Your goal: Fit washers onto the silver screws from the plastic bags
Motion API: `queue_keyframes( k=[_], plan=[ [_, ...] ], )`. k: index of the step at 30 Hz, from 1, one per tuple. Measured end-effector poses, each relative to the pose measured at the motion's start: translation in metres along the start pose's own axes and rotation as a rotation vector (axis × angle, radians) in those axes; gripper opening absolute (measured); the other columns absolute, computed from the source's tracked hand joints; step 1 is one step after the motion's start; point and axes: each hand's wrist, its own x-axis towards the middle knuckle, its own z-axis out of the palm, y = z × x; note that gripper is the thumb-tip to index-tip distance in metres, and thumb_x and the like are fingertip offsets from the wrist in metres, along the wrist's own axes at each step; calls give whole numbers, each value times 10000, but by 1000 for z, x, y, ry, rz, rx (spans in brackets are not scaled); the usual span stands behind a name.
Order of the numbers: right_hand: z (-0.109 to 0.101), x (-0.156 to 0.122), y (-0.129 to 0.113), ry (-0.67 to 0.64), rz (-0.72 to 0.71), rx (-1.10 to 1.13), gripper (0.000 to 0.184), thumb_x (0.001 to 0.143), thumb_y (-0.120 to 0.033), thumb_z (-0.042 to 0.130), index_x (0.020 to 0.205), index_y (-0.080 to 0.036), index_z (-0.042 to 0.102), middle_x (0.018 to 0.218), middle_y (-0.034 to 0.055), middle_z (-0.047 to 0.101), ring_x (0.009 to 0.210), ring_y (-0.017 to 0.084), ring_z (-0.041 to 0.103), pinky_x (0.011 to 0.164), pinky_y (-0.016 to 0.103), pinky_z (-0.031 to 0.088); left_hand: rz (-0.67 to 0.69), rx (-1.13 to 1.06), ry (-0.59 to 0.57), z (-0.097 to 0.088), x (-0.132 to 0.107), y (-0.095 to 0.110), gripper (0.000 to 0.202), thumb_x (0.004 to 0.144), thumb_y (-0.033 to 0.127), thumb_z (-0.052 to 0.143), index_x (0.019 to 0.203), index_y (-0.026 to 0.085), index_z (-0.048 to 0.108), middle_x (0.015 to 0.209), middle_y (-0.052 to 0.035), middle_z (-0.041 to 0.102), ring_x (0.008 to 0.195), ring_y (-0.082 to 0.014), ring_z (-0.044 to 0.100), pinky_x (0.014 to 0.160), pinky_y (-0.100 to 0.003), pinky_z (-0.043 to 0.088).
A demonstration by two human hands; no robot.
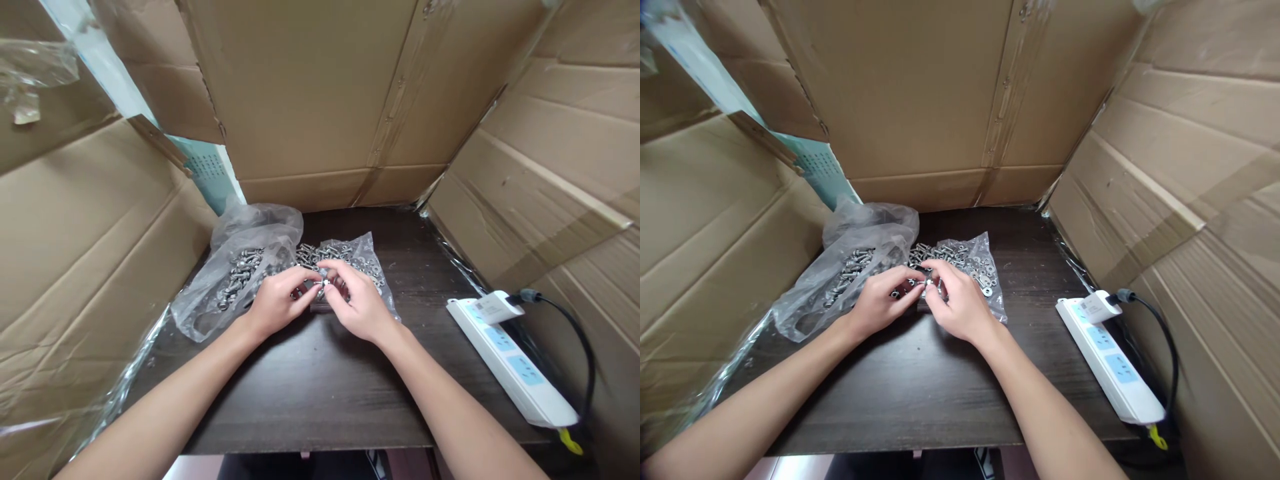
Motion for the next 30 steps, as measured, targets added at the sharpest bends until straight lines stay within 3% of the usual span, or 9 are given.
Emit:
queue_keyframes(
  k=[6,10,15,20,24,30],
  plan=[
    [1,1,0,42,-50,-11,389,887,-164,542,1270,-210,595,979,46,673,739,159,618,677,293,511,-15,3,9,0,0,1,83,993,208,614,1030,174,680,915,-34,746,672,-112,667,641,-210,542],
    [-1,1,-1,-14,30,-11,318,957,-231,508,1261,-215,601,782,-8,649,636,149,585,649,294,480,-8,-9,-6,1,0,1,89,1000,212,604,1028,172,678,937,-40,752,680,-112,674,615,-203,538],
    [-3,1,0,-11,5,-10,380,911,-201,528,1286,-213,588,990,43,678,739,165,619,688,304,501,-13,-11,-13,1,0,1,104,1000,219,597,1037,176,684,932,-43,751,687,-118,681,626,-211,551],
    [-2,1,0,-70,47,-34,356,972,-206,456,1303,-230,584,806,-3,671,675,168,613,680,302,474,-25,-11,-35,2,-1,1,101,993,224,594,1032,178,675,938,-41,746,655,-113,664,611,-211,546],
    [-1,1,-1,-67,31,-50,351,971,-256,509,1313,-217,579,992,49,706,780,188,644,722,322,502,-29,-16,-43,3,-2,0,104,977,190,593,1048,176,668,952,-41,745,687,-118,676,644,-215,556],
    [3,0,1,-20,-26,-70,430,897,-180,554,1324,-226,564,1115,80,686,881,201,655,738,324,528,-81,-31,-69,3,-2,-2,98,969,209,620,1044,182,678,948,-31,759,672,-116,693,634,-207,569]
  ],
)
